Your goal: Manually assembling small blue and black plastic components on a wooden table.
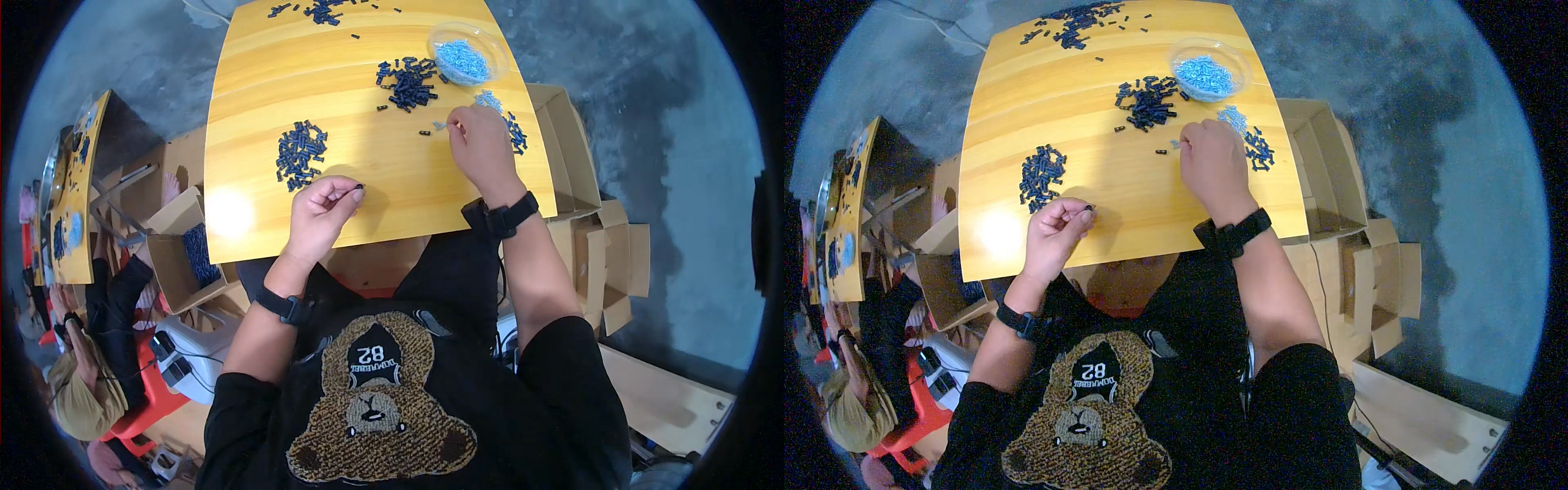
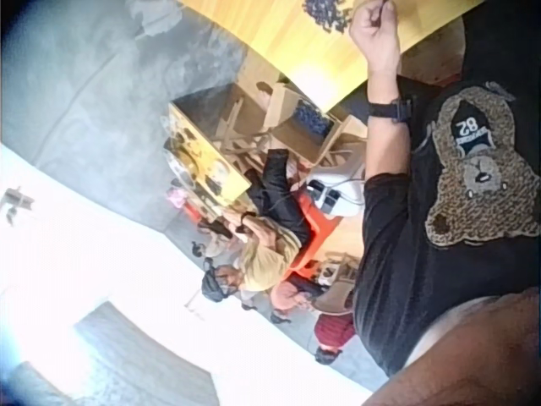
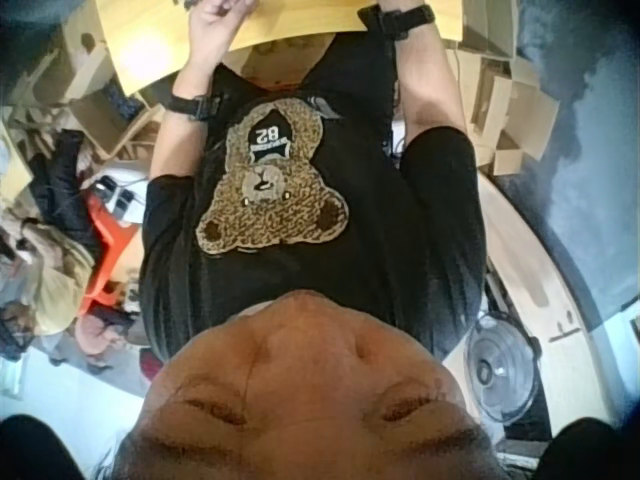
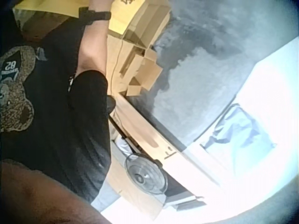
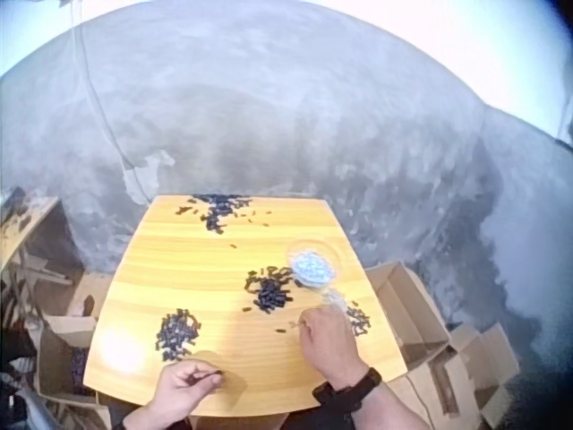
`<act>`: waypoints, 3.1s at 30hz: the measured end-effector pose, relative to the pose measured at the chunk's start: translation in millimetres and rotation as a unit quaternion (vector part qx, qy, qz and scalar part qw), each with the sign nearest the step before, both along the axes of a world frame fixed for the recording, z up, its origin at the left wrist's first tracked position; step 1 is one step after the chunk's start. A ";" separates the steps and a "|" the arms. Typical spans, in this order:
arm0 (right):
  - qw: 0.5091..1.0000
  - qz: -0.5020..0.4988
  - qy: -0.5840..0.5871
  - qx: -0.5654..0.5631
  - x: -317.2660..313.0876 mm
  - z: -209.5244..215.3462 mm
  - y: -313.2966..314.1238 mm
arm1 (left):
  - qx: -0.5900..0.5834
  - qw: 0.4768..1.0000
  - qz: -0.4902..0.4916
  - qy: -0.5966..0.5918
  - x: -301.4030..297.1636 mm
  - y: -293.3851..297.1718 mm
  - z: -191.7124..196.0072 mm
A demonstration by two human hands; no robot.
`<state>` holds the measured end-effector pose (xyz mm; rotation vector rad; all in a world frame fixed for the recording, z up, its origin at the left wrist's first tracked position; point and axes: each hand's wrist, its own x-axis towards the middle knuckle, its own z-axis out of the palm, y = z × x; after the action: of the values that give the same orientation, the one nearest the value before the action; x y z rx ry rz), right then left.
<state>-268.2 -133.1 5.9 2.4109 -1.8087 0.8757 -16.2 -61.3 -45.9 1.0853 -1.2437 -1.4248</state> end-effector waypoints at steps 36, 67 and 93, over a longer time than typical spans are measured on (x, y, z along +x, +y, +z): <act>0.997 0.033 0.036 0.056 -4.7 -17.2 -17.9 | 0.012 1.000 -0.008 0.027 2.7 -1.2 4.5; 0.988 0.048 0.086 0.123 15.4 -6.0 -1.4 | 0.009 1.000 -0.004 0.021 3.6 -1.5 2.1; 0.987 0.070 -0.005 0.145 22.7 -14.0 31.6 | 0.001 1.000 0.006 0.017 3.0 2.5 1.0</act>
<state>-245.5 -101.5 -8.1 2.7391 -1.9090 0.6726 -13.2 -58.7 -44.9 1.0628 -1.2104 -1.4303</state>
